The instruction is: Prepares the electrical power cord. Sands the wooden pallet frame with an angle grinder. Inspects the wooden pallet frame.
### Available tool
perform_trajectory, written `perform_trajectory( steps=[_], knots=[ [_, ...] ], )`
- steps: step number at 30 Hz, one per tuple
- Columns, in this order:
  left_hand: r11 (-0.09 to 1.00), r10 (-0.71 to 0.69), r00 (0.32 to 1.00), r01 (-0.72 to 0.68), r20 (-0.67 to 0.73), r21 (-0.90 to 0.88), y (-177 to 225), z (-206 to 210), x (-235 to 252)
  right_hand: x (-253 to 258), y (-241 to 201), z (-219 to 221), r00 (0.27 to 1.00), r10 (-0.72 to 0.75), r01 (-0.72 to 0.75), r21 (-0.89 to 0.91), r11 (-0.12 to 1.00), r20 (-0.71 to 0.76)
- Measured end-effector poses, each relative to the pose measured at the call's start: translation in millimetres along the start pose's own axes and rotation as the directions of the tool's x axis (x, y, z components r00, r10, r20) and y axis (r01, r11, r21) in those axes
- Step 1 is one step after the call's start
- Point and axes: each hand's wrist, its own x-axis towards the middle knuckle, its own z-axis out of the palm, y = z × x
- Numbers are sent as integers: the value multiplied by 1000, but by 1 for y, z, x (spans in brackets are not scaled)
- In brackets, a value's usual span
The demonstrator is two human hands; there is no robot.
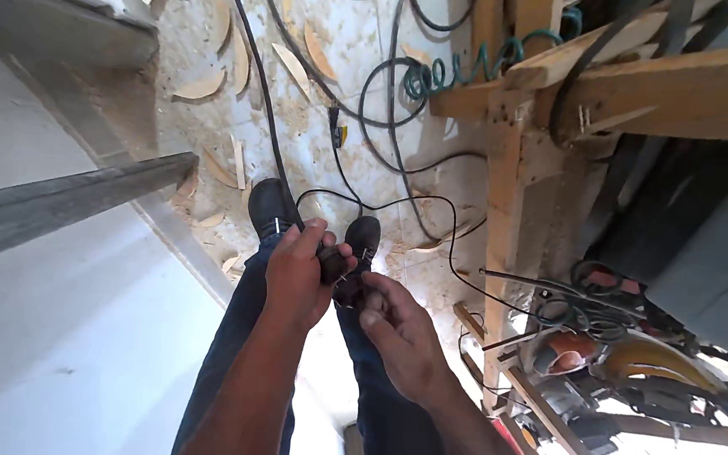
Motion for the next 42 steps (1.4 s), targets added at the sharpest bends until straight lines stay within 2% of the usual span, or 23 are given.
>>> perform_trajectory(
  steps=[5,16,20,23,26,29,32,35,37,39,42],
  knots=[
    [999,-20,999,21,-33,35,-1,1,0,5,-19,5,995,98,-99,93,991,8],
    [1000,-27,999,27,-39,11,-1,2,2,11,-20,1,993,102,-110,133,985,60],
    [999,-2,999,4,-37,38,-2,2,3,13,-23,-2,983,163,-180,244,953,86],
    [996,38,999,-40,22,84,-4,-5,6,18,-27,-12,976,194,-218,428,877,98],
    [993,22,993,-35,119,113,-4,-8,3,23,-28,-30,983,98,-174,597,783,158],
    [991,-6,950,-37,313,130,-6,-11,0,27,-29,-40,969,62,-207,651,730,238],
    [992,-19,861,-46,508,115,-9,-12,0,30,-29,-39,953,62,-251,658,710,296],
    [996,-10,812,-46,583,81,-5,-14,1,32,-32,-36,949,90,-266,618,739,302],
    [995,-6,822,-49,569,82,-1,-12,-1,33,-33,-34,953,116,-261,560,787,281],
    [992,-11,864,-56,504,117,1,-9,-5,32,-34,-31,959,137,-247,494,834,247],
    [981,-8,928,-65,371,182,3,-6,-6,28,-37,-26,973,213,-231,318,919,93]
  ],
)
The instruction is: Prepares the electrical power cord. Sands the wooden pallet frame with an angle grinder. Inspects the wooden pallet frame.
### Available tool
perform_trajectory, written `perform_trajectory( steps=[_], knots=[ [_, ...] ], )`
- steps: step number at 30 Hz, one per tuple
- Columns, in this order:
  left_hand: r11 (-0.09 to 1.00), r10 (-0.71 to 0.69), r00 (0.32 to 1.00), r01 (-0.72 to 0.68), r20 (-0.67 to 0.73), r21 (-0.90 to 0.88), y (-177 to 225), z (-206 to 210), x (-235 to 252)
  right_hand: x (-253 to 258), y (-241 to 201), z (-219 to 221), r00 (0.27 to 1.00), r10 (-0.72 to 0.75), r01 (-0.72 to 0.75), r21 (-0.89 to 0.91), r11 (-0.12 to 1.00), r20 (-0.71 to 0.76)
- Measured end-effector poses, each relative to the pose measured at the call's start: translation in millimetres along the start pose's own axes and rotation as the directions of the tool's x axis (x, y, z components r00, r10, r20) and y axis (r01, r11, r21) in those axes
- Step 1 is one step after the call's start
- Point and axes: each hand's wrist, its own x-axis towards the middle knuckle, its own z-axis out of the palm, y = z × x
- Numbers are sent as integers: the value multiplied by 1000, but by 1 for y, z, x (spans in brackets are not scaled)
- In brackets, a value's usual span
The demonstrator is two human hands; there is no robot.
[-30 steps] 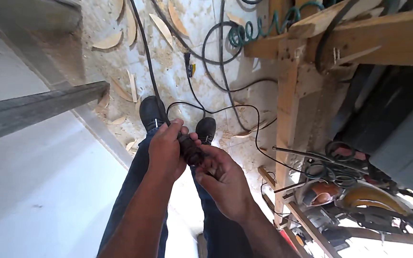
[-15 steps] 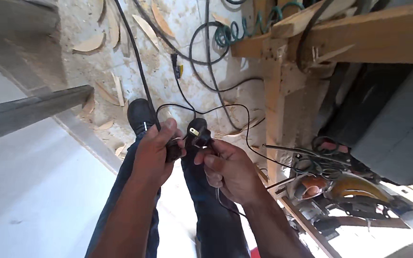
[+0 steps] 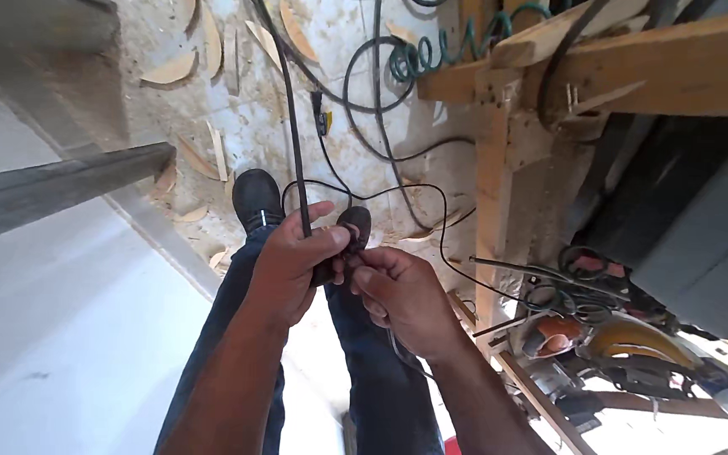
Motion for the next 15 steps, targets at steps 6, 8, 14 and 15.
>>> perform_trajectory(
  steps=[6,8,14,15],
  knots=[
    [999,-25,994,28,-103,29,1,-1,1,1,3,-1,993,-37,26,-94,995,-115],
    [999,-31,994,34,-104,19,1,-2,1,1,3,-1,993,-40,31,-89,996,-107],
    [995,-39,999,40,-18,94,-5,1,1,16,-1,4,974,-222,181,-452,873,-38],
    [993,-46,998,50,-35,108,-6,4,1,18,0,6,962,-270,215,-490,845,-44]
  ],
)
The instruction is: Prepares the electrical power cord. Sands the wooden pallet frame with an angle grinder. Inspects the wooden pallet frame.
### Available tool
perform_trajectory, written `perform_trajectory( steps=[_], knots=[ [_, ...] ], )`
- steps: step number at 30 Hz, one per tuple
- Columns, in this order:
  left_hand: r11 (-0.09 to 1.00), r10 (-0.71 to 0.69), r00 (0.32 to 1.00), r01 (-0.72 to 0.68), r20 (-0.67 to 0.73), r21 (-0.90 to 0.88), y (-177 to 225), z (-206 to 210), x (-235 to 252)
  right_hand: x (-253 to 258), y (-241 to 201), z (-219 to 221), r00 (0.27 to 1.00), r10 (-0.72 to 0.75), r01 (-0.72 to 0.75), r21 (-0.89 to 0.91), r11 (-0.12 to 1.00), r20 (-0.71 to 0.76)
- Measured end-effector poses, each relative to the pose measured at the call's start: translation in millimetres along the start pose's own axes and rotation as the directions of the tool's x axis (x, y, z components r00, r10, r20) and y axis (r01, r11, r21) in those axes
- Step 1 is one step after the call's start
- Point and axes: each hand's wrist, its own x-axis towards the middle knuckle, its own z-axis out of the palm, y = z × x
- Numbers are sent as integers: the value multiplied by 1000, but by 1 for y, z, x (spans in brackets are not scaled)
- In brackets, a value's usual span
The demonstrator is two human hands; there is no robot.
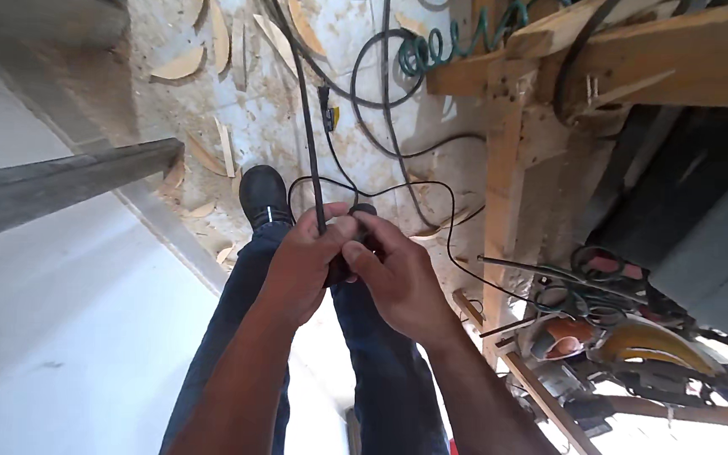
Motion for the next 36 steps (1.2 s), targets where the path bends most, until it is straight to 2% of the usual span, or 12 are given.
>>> perform_trajectory(
  steps=[2,4,8,14,19,23,25,27,30,36],
  knots=[
    [999,-28,995,26,-98,-24,1,5,3,1,0,2,998,-10,2,-123,992,-64],
    [992,-87,971,63,-224,-113,1,6,5,-5,4,2,993,-4,-16,-172,985,-120],
    [958,-122,932,21,-341,-284,1,5,10,-22,10,6,991,2,-5,-27,1000,-136],
    [897,-129,944,-20,-304,-442,3,1,12,-26,19,19,998,-61,58,-92,994,-30],
    [910,-121,941,-21,-315,-414,2,1,12,-27,16,23,991,-118,102,-204,974,-69],
    [909,-99,946,-40,-309,-414,1,1,14,-28,19,19,995,-73,52,-276,960,-66],
    [917,-84,950,-45,-300,-397,0,2,14,-26,22,18,999,7,-16,-179,984,-50],
    [925,-61,955,-55,-290,-376,-1,2,14,-23,22,15,989,147,-148,13,989,15],
    [933,-30,957,-77,-290,-350,-3,5,14,-19,22,15,946,293,-320,260,911,139],
    [949,59,954,-145,-293,-281,-5,12,13,-16,20,16,935,311,-356,418,836,174]
  ],
)
